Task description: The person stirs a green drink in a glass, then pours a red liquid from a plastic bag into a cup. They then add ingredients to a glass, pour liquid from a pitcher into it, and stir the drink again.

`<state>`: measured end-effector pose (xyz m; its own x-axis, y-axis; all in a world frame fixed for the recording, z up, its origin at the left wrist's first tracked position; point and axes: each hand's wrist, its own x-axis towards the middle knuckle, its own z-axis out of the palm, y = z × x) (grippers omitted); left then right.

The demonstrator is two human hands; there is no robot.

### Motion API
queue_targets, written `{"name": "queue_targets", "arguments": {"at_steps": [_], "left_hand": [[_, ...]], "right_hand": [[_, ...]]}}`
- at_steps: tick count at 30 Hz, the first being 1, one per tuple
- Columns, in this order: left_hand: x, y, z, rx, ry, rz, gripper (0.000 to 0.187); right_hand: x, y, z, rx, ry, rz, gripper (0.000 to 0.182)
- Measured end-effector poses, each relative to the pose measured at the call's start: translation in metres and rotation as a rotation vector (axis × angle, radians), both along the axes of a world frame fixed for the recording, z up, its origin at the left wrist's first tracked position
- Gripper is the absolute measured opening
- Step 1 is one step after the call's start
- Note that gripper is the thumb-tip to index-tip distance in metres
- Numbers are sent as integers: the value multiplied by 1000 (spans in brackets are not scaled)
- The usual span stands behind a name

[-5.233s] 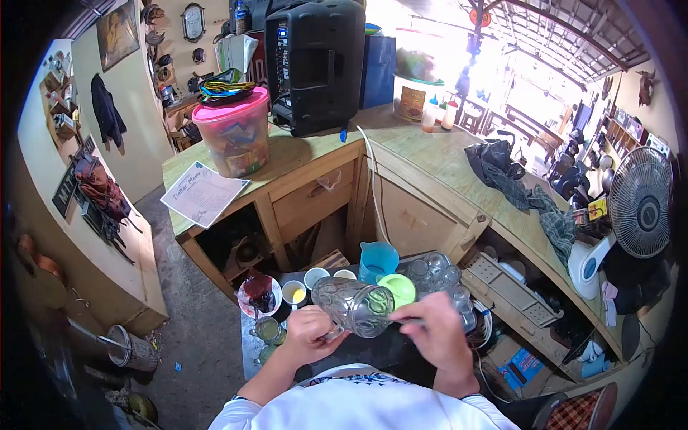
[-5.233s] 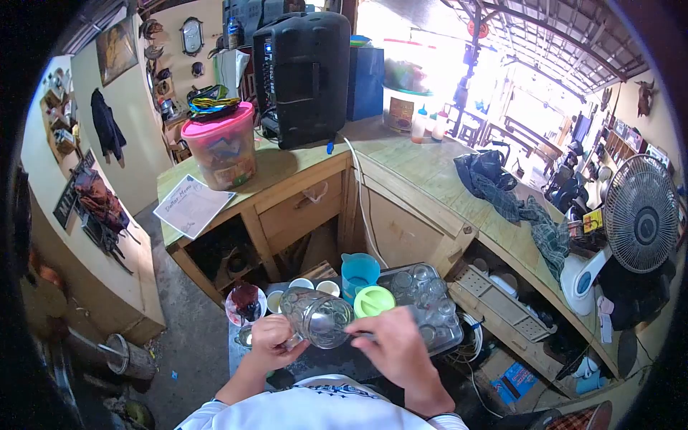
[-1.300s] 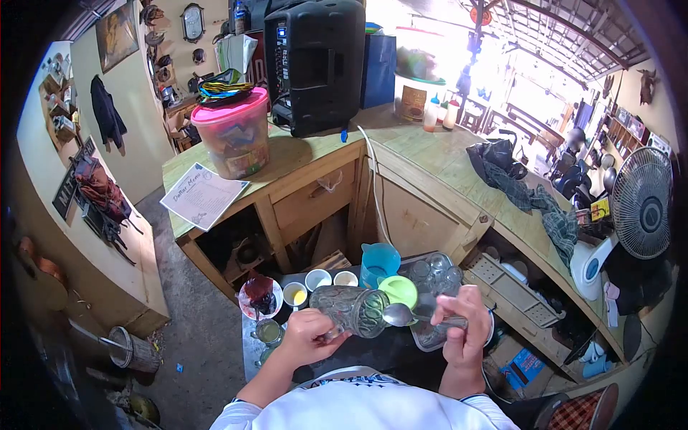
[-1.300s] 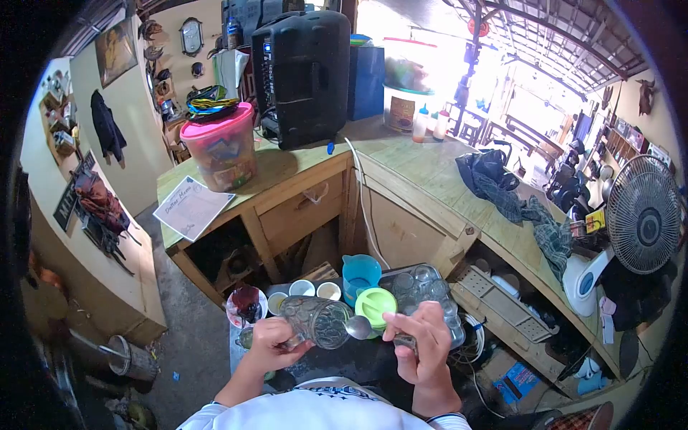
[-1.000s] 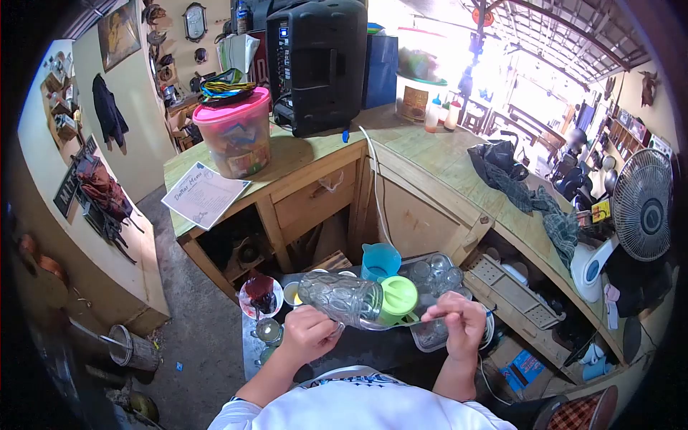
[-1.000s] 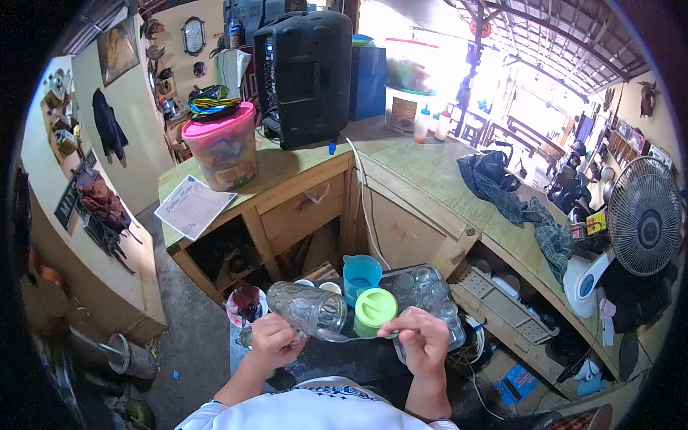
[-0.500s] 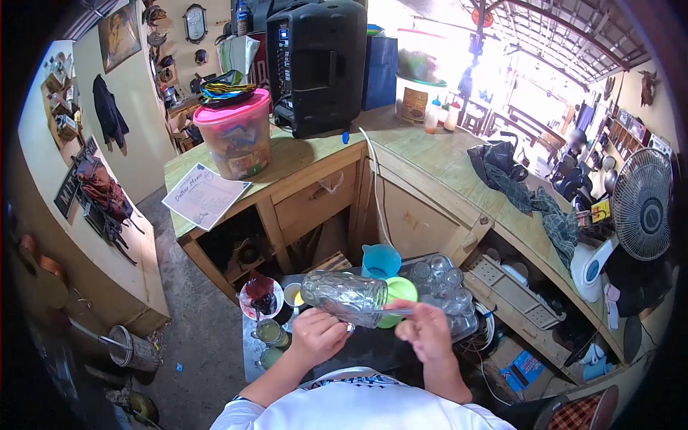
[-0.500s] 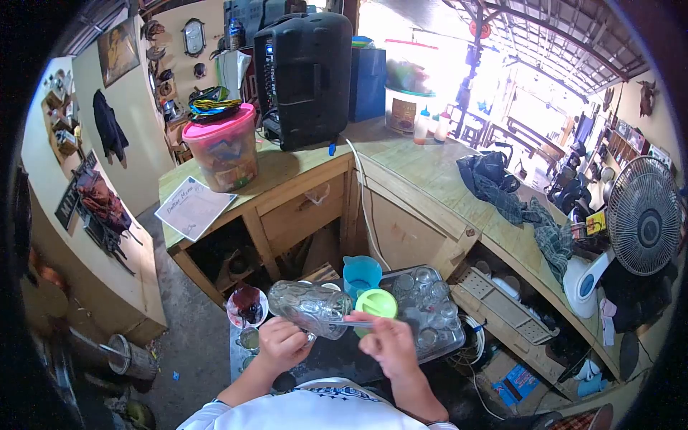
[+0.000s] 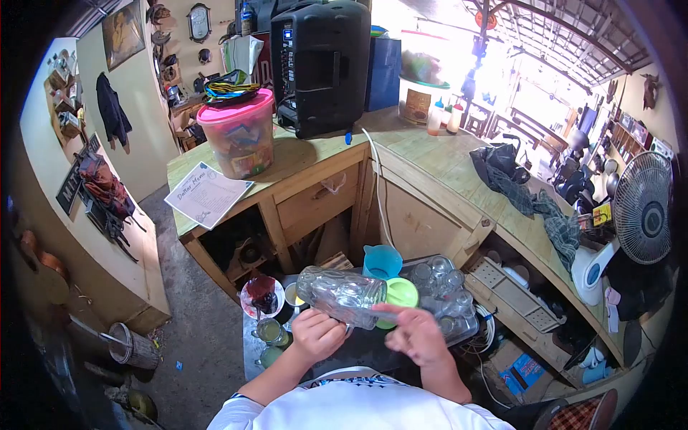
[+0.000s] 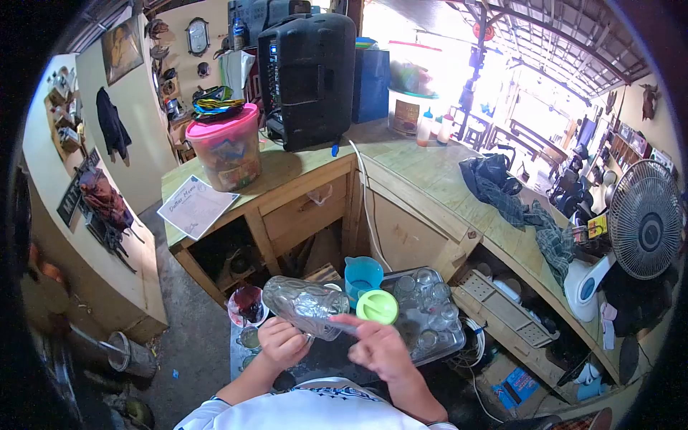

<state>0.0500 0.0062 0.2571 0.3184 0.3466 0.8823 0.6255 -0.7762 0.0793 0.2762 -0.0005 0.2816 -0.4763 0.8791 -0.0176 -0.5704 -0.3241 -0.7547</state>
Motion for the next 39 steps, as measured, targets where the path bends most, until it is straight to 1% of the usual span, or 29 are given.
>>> {"name": "queue_targets", "arguments": {"at_steps": [1, 3, 5, 7, 9, 10, 11, 13, 14, 15, 17, 18, 19, 21, 22, 23, 25, 26, 28, 29, 31, 32, 33, 35, 36, 37, 39], "left_hand": [[1, 1, 1, 38, 4, 11, 22], [-1, 2, 0, 77, 9, 23, 22], [-7, 1, -8, 92, 6, 28, 19], [-4, 1, -6, 120, -2, 13, 18], [-1, 1, -4, 151, -7, 1, 17], [0, 0, -2, 150, -16, -1, 16], [0, 1, -1, 149, -24, -3, 16], [-5, 2, -8, 151, -29, 13, 16], [-7, 2, -12, 151, -38, 30, 16], [-7, 2, -9, 149, -39, 32, 16], [-6, 2, -3, 150, -47, -7, 19], [-5, 1, -4, 150, -47, -8, 19], [-6, 0, -5, 115, -50, -18, 19], [-7, 2, -5, 84, -52, -25, 20], [-8, 2, -5, 90, -56, -32, 20], [-9, 1, -6, 92, -60, -40, 20], [-9, -1, -7, 83, -62, -29, 21], [-9, -1, -7, 80, -60, -21, 21], [-7, 0, -4, 59, -102, -29, 22], [-6, 0, -3, 38, -144, -37, 23], [-6, 1, -3, 24, -161, -44, 24], [-6, 1, -4, 5, -179, -51, 25], [-6, 0, -3, 3, -180, -50, 25], [-5, 0, -1, -56, -181, -69, 27], [-5, 0, 0, -56, -179, -72, 27], [-4, 1, 1, -85, -212, -88, 30], [-5, 3, 2, -110, -244, -101, 32]], "right_hand": [[1, -1, 0, 1, 2, -1, 38], [5, -1, 0, 156, -82, -23, 41], [25, 4, 12, 287, -183, -169, 45], [17, 0, 17, 369, -324, -315, 44], [3, -10, 24, 504, -459, -39, 46], [-9, -16, 29, 536, -514, -59, 44], [-5, -15, 30, 537, -513, -63, 44], [13, -14, 30, 693, -427, -260, 40], [24, -13, 22, 736, -371, -345, 31], [19, -11, 24, 734, -373, -343, 31], [0, -1, 37, 1194, -515, -401, 26], [-4, -1, 48, 1218, -744, -229, 22], [-4, -1, 47, 1218, -744, -232, 22], [-1, 1, 43, 1311, -665, -299, 22], [4, 1, 45, 1304, -544, -386, 20], [11, -5, 42, 1205, -458, -467, 19], [11, -5, 47, 1257, -610, -497, 17], [4, 0, 48, 1256, -610, -495, 17], [-15, 10, 47, 1344, -825, -411, 15], [-11, 9, 48, 1345, -824, -415, 15], [6, 3, 53, 1404, -757, -545, 11], [12, -3, 55, 1363, -706, -610, 8], [10, -2, 55, 1361, -706, -608, 8], [1, 4, 60, 1429, -915, -611, 8], [-9, 11, 64, 1458, -1050, -531, 9], [-8, 12, 62, 1458, -1051, -535, 9], [-7, 13, 58, 1457, -946, -555, 10]]}}
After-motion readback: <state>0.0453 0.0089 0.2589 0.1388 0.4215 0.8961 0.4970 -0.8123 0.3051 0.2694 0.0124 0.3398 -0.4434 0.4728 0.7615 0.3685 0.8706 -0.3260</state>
